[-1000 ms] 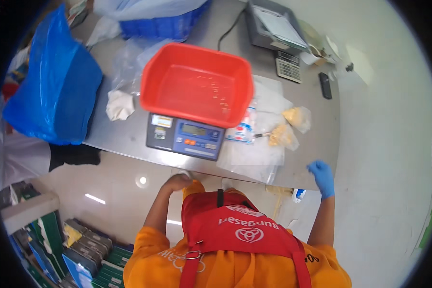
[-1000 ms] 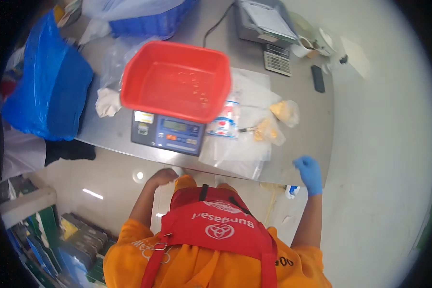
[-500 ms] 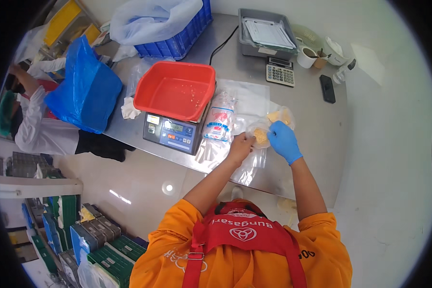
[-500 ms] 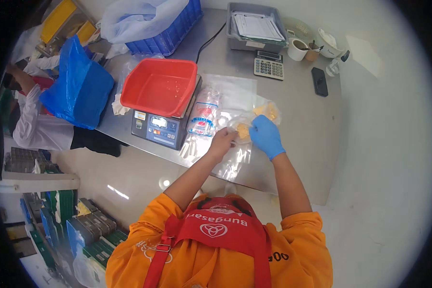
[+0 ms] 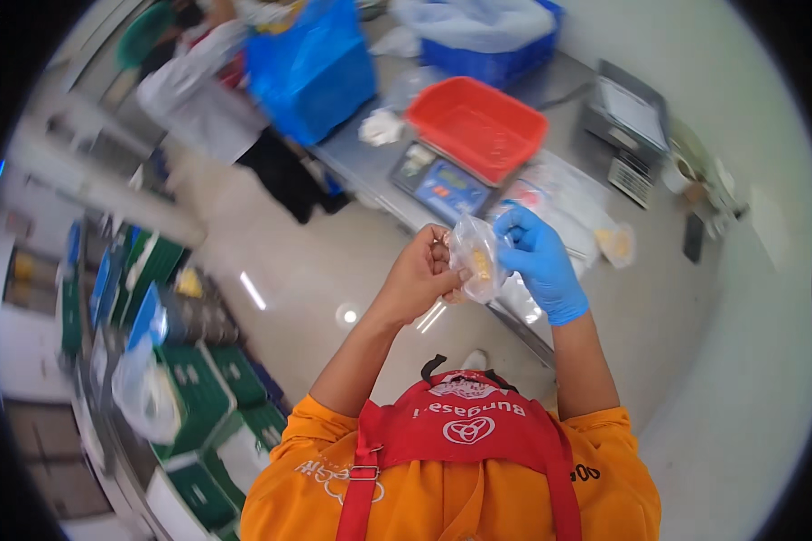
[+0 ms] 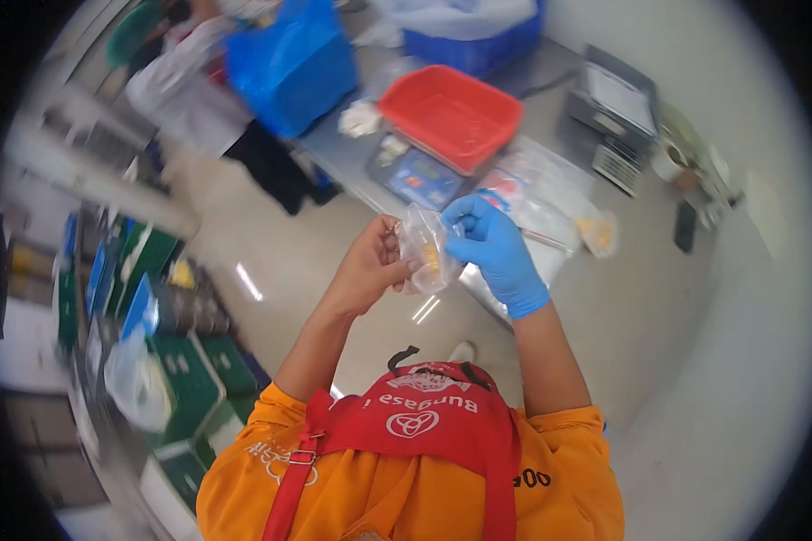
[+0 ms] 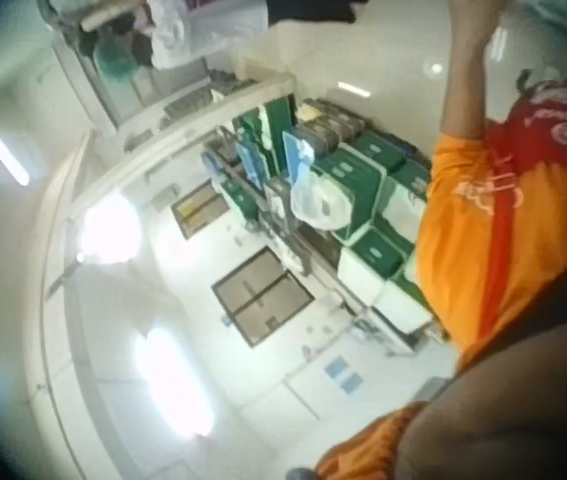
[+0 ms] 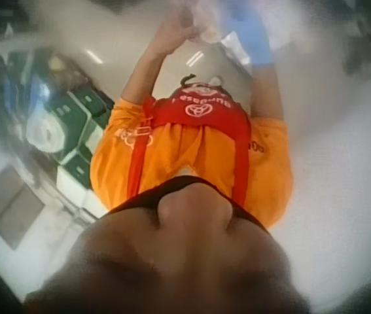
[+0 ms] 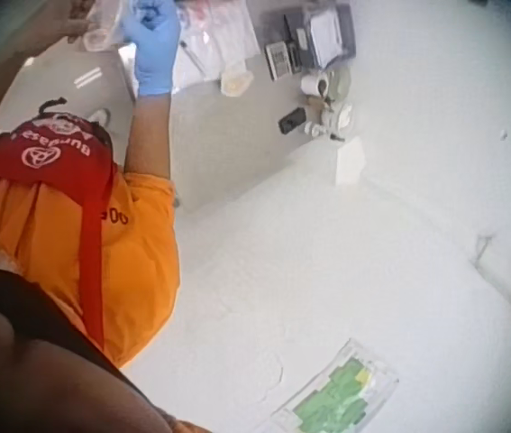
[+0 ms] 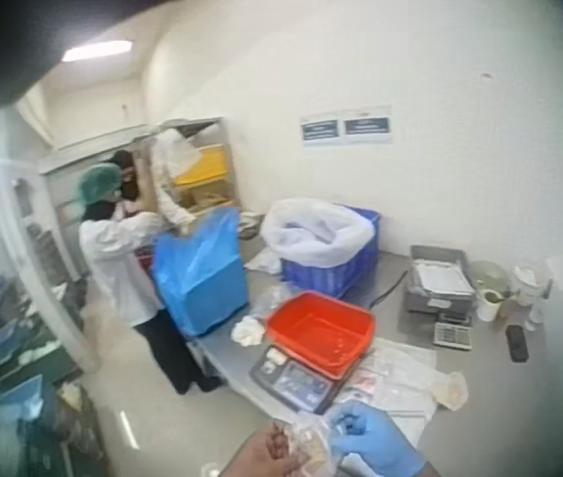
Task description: The person scoops a yellow food substance from a large container into a plastic bag using a metal scoop. They weigh the bag on a digital scale, adjust the contents, and tie the bag closed. The person then writes on a whiteboard with a marker and cleans the scoop with a cloth.
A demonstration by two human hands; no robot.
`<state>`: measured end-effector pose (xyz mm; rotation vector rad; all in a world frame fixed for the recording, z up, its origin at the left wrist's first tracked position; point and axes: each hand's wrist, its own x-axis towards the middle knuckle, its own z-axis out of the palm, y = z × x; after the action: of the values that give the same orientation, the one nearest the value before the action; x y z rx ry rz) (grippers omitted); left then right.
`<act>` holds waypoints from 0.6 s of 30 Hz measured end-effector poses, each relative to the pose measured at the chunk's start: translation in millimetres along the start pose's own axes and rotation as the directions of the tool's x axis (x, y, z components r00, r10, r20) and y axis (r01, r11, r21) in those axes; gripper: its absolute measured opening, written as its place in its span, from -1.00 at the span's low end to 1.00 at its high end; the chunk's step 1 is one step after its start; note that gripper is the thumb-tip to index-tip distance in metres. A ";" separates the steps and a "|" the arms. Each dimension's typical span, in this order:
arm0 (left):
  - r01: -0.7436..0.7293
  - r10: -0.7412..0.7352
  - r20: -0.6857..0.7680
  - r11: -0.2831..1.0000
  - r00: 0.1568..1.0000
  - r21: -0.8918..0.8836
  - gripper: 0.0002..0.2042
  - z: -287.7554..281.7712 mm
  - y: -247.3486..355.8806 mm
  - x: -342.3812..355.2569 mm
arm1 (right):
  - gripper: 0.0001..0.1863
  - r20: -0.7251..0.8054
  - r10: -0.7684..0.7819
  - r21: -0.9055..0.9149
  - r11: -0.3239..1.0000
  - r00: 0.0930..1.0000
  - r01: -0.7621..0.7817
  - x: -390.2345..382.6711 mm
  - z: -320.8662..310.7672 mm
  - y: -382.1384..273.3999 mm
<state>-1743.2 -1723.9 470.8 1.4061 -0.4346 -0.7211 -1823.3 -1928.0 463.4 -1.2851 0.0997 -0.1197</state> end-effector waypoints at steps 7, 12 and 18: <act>0.353 0.353 -0.556 0.496 0.753 0.793 -0.87 -126.0 -108.1 -103.9 | -0.83 0.041 -0.100 -0.855 0.512 0.994 0.087 40.7 128.6 156.6; 0.044 0.298 -0.593 0.869 0.748 0.493 -0.92 -160.1 -154.2 -169.7 | -0.91 0.003 0.204 -0.373 0.909 0.979 -0.189 33.3 178.9 236.1; -0.206 0.030 -0.395 0.888 0.918 -0.411 -0.90 -179.6 -117.3 -236.2 | -0.94 0.444 0.405 0.268 0.791 0.799 -0.550 13.1 253.3 209.6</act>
<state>-1815.9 -1432.3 363.6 1.0348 -0.0393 -0.3951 -1767.7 -1631.2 332.8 -0.8294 0.0798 0.5317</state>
